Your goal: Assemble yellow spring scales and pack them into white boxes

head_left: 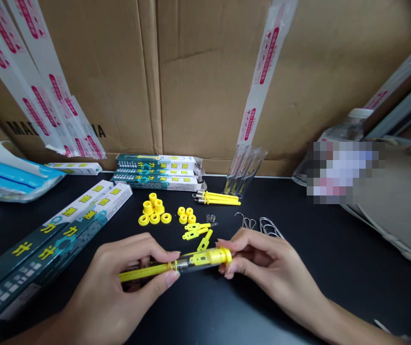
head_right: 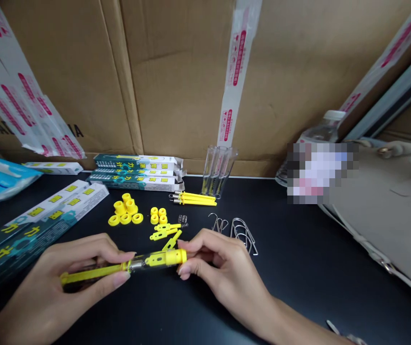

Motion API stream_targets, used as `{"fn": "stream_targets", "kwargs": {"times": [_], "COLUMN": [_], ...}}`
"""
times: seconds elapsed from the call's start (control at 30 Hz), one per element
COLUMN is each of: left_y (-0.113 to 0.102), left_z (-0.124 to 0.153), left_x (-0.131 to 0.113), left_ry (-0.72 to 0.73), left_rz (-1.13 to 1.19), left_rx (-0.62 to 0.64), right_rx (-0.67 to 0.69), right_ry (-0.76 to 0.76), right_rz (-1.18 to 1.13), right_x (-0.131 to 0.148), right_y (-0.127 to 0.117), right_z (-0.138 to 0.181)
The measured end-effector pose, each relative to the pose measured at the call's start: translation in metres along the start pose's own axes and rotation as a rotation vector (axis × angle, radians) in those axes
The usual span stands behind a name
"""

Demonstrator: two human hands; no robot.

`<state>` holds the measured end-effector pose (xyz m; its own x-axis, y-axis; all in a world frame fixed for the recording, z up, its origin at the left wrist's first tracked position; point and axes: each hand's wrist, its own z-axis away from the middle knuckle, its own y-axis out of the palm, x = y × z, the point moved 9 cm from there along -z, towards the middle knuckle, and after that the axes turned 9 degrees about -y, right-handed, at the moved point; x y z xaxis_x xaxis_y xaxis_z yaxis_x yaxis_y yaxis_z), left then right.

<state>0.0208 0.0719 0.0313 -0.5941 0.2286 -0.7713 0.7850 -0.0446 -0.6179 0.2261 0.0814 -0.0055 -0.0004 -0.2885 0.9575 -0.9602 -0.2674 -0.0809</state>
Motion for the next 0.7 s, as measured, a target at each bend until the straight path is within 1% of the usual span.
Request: {"fn": "stream_targets", "kwargs": {"times": [0.13, 0.2, 0.3, 0.37, 0.47, 0.7], "left_y": [0.004, 0.005, 0.003, 0.006, 0.008, 0.006], "left_z": [0.0, 0.001, 0.0, -0.001, -0.002, -0.006], "left_x": [-0.004, -0.005, -0.002, 0.004, 0.013, 0.012], "left_ry": [0.0, -0.014, -0.025, -0.049, -0.095, -0.112], "left_rz": [-0.044, -0.051, -0.007, 0.01, 0.011, 0.025], "left_rx": [0.062, 0.064, 0.031, 0.04, 0.049, 0.017], "right_rx": [0.078, 0.088, 0.062, 0.047, 0.034, -0.013], "right_ry": [-0.082, -0.078, -0.007, 0.035, 0.069, 0.147], "right_rz": [0.113, 0.132, 0.034, -0.055, -0.122, -0.229], "right_x": [0.008, 0.009, 0.003, 0.0, -0.003, -0.005], "right_y": [0.007, 0.009, 0.009, 0.009, 0.008, 0.004], "right_z": [0.002, 0.002, -0.001, -0.003, -0.005, -0.006]}}
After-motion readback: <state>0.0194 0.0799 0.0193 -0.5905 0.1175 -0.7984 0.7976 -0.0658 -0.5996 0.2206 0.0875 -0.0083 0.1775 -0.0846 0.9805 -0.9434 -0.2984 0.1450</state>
